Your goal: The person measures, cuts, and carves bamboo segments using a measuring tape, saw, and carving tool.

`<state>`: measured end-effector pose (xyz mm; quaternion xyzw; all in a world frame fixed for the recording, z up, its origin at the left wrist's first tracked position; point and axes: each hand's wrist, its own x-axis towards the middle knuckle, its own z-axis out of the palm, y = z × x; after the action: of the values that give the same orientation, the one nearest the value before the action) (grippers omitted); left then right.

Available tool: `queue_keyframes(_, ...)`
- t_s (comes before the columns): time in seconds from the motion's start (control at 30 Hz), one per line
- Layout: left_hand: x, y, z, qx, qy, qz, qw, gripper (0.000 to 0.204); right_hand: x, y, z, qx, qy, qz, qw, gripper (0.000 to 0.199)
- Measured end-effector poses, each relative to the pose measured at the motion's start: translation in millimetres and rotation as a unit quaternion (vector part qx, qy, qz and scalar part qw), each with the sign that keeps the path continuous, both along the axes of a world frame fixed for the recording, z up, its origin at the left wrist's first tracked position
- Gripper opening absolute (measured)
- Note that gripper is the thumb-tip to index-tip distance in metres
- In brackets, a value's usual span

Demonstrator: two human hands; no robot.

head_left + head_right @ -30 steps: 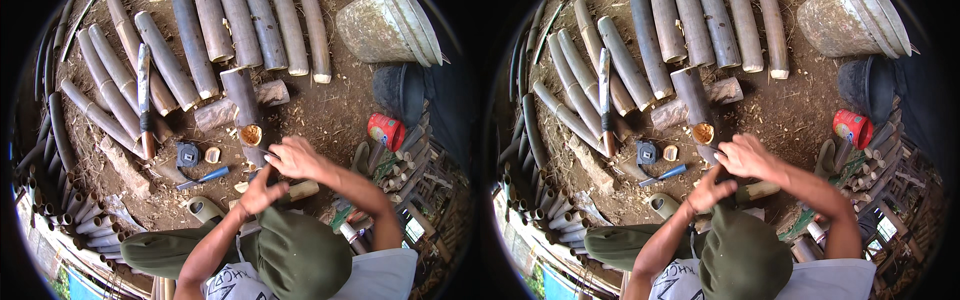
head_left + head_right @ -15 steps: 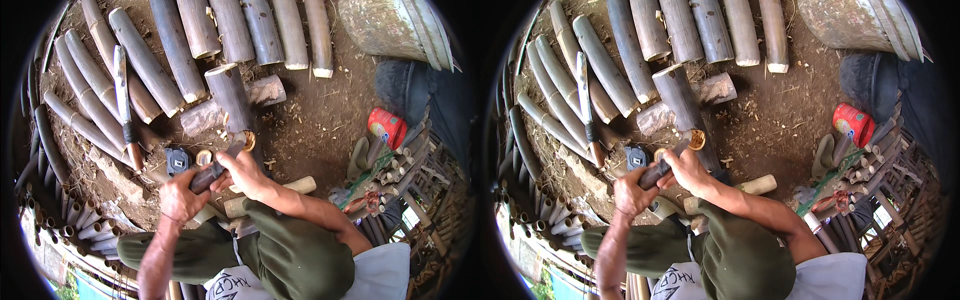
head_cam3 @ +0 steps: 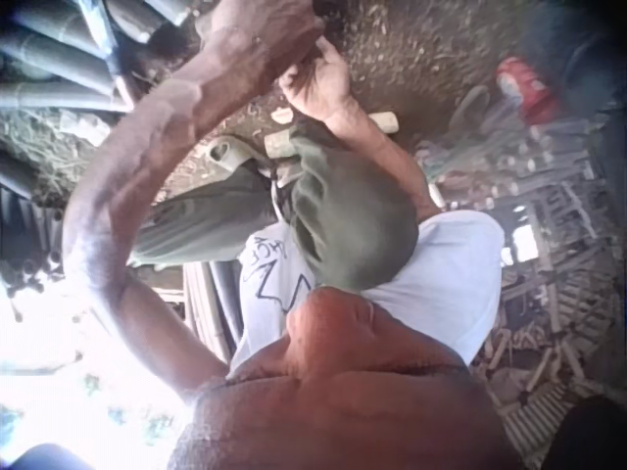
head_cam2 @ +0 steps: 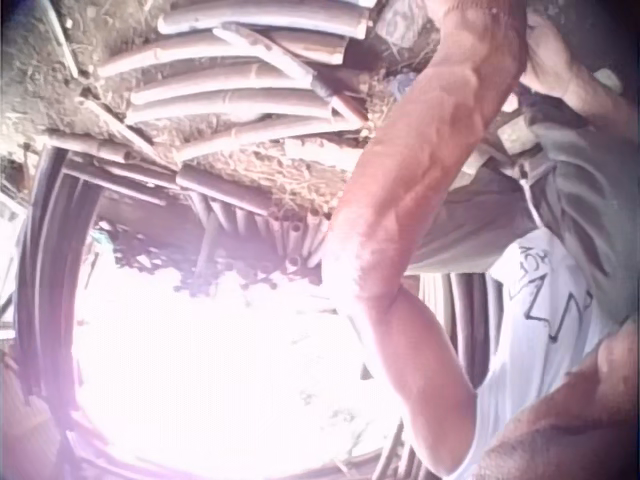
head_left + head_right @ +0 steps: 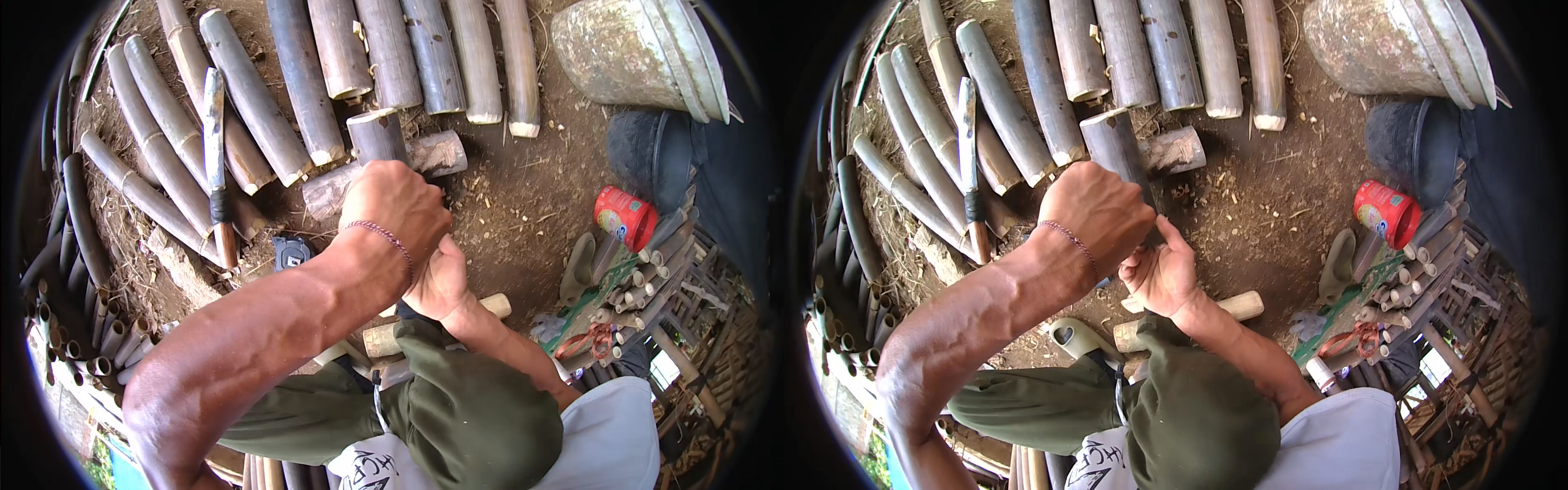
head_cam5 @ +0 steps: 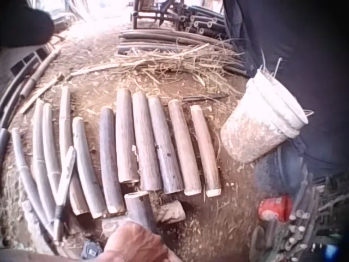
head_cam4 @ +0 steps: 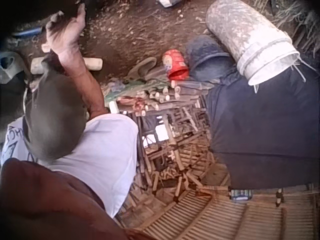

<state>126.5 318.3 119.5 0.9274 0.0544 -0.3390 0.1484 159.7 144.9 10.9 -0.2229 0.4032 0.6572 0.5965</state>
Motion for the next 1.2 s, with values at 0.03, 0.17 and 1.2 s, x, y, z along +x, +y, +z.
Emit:
queue_keyframes(0.03,-9,-1,2,0.005,0.01,0.007,1.0,0.012,-4,-3,0,0.025,0.013,0.012,1.0,0.038)
queue_keyframes(0.17,-76,3,-26,-0.058,0.033,0.066,0.996,0.012,-27,-41,-21,0.102,0.049,0.062,0.992,0.033)
queue_keyframes(1.2,-159,-58,-67,-0.165,0.015,0.22,0.961,0.028,-26,-46,-14,0.057,-0.129,0.278,0.95,0.029)
